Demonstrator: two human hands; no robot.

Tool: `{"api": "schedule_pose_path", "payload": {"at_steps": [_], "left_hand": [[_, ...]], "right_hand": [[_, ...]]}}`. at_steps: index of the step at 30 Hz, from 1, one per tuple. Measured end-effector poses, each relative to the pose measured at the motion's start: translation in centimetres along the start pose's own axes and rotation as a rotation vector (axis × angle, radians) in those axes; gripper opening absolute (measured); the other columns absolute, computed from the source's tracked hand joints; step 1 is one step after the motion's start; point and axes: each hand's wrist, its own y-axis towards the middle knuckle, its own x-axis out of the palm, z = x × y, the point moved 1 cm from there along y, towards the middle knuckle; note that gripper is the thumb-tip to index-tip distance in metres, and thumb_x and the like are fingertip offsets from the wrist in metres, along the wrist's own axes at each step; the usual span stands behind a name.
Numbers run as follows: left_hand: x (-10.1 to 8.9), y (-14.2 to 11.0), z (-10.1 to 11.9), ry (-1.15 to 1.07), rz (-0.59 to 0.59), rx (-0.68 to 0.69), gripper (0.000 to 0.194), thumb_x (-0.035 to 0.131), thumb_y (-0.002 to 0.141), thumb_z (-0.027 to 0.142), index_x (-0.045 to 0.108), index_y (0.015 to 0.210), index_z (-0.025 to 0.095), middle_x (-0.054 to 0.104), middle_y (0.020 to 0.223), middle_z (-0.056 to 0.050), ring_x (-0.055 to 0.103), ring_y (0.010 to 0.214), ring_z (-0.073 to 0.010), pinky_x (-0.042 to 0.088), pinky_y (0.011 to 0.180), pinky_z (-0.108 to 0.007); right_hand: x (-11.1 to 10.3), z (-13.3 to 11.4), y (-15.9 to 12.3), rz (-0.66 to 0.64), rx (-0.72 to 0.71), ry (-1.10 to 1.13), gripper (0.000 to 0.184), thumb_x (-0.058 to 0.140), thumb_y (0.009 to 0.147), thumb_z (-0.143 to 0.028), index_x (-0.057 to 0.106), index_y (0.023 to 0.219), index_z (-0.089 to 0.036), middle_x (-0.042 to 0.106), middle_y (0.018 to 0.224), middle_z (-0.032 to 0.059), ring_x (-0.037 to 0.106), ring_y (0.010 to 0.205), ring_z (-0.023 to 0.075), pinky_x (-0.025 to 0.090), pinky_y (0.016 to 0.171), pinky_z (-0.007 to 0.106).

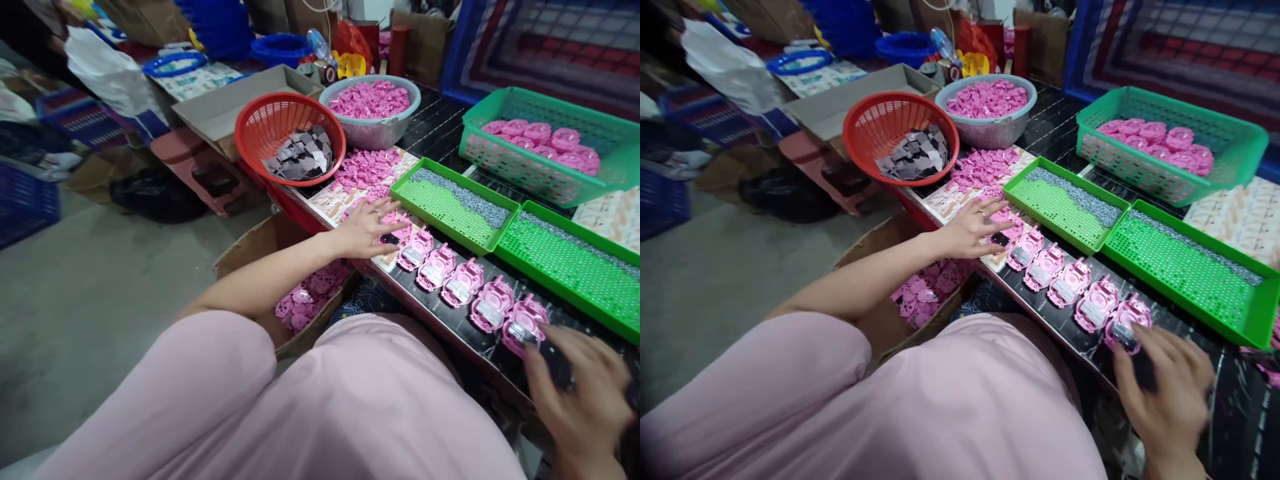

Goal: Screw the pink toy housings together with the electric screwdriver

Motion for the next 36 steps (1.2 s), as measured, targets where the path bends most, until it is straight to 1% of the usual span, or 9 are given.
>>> {"api": "schedule_pose_path", "payload": {"at_steps": [3,6,12,17,20,23,27,31,36], "left_hand": [[0.8,-1.8,-1.5,0.026,-0.135,-0.058,0.066,0.055,0.084,0.064,0.042,0.142,0.033,0.026,0.156,-0.014,0.025,0.142,-0.0396,0.017,0.107,-0.07],[1.5,-3.2,-0.9,0.04,-0.151,-0.074,0.065,0.052,0.087,0.062,0.039,0.144,0.031,0.032,0.153,-0.014,0.029,0.141,-0.0383,0.016,0.107,-0.07],[1.5,-8.4,-0.1,0.041,-0.007,-0.222,0.052,0.046,0.093,0.054,0.05,0.137,0.026,0.046,0.145,-0.013,0.038,0.136,-0.0337,0.018,0.11,-0.064],[1.4,-16.4,-1.3,0.073,0.069,-0.39,0.05,0.05,0.09,0.053,0.056,0.131,0.026,0.052,0.139,-0.012,0.042,0.134,-0.0298,0.021,0.113,-0.059],[1.3,-18.3,-2.4,0.091,0.134,-0.491,0.047,0.05,0.087,0.053,0.061,0.124,0.025,0.055,0.136,-0.012,0.043,0.133,-0.0312,0.024,0.112,-0.058],[1.4,-15.3,-2.3,0.007,0.237,-0.438,0.044,0.046,0.09,0.048,0.062,0.121,0.022,0.054,0.136,-0.012,0.045,0.132,-0.0282,0.032,0.11,-0.052],[1.9,-6.2,1.3,-0.148,0.213,0.03,0.05,0.049,0.089,0.053,0.058,0.129,0.023,0.046,0.144,-0.013,0.04,0.136,-0.027,0.031,0.112,-0.048],[2.6,1.2,5.9,-0.136,0.097,0.353,0.064,0.054,0.084,0.063,0.048,0.139,0.031,0.033,0.154,-0.012,0.025,0.143,-0.0355,0.022,0.11,-0.063],[3.4,0.8,7.0,-0.102,0.032,0.361,0.055,0.049,0.091,0.057,0.05,0.137,0.027,0.041,0.148,-0.014,0.037,0.137,-0.0351,0.019,0.109,-0.066]], "right_hand": [[4.8,0.3,0.1,-0.101,-0.103,-0.172,0.055,0.051,0.088,-0.052,0.045,0.137,-0.028,0.055,0.132,0.0142,0.052,0.12,0.0387,0.039,0.1,0.063],[6.8,0.3,0.1,-0.194,-0.119,-0.352,0.056,0.038,0.091,-0.057,0.053,0.131,-0.021,0.047,0.142,0.0168,0.048,0.124,0.0419,0.037,0.098,0.067],[6.8,0.5,-0.5,-0.181,-0.154,-0.402,0.054,0.034,0.093,-0.055,0.059,0.124,-0.019,0.056,0.132,0.015,0.052,0.121,0.0368,0.04,0.099,0.061],[6.8,0.4,-0.4,-0.157,-0.179,-0.395,0.051,0.036,0.093,-0.053,0.06,0.122,-0.018,0.059,0.129,0.0154,0.053,0.12,0.0369,0.042,0.097,0.059],[6.7,0.4,-0.2,-0.149,-0.179,-0.381,0.049,0.041,0.092,-0.051,0.058,0.124,-0.018,0.057,0.131,0.0152,0.055,0.116,0.035,0.043,0.098,0.055],[6.2,0.8,0.0,-0.116,-0.15,-0.379,0.055,0.051,0.087,-0.054,0.054,0.129,-0.019,0.055,0.133,0.0158,0.056,0.117,0.034,0.042,0.1,0.053],[6.0,1.5,0.1,-0.151,-0.093,-0.394,0.064,0.049,0.086,-0.061,0.048,0.134,-0.019,0.05,0.138,0.018,0.05,0.124,0.0361,0.042,0.1,0.055],[6.5,1.7,0.2,-0.259,-0.099,-0.394,0.062,0.048,0.086,-0.058,0.047,0.136,-0.022,0.041,0.146,0.0159,0.039,0.133,0.0378,0.041,0.101,0.057],[7.3,0.7,0.4,-0.303,-0.204,-0.337,0.049,0.049,0.089,-0.05,0.054,0.13,-0.024,0.04,0.146,0.0127,0.034,0.135,0.0357,0.04,0.104,0.057]]}}
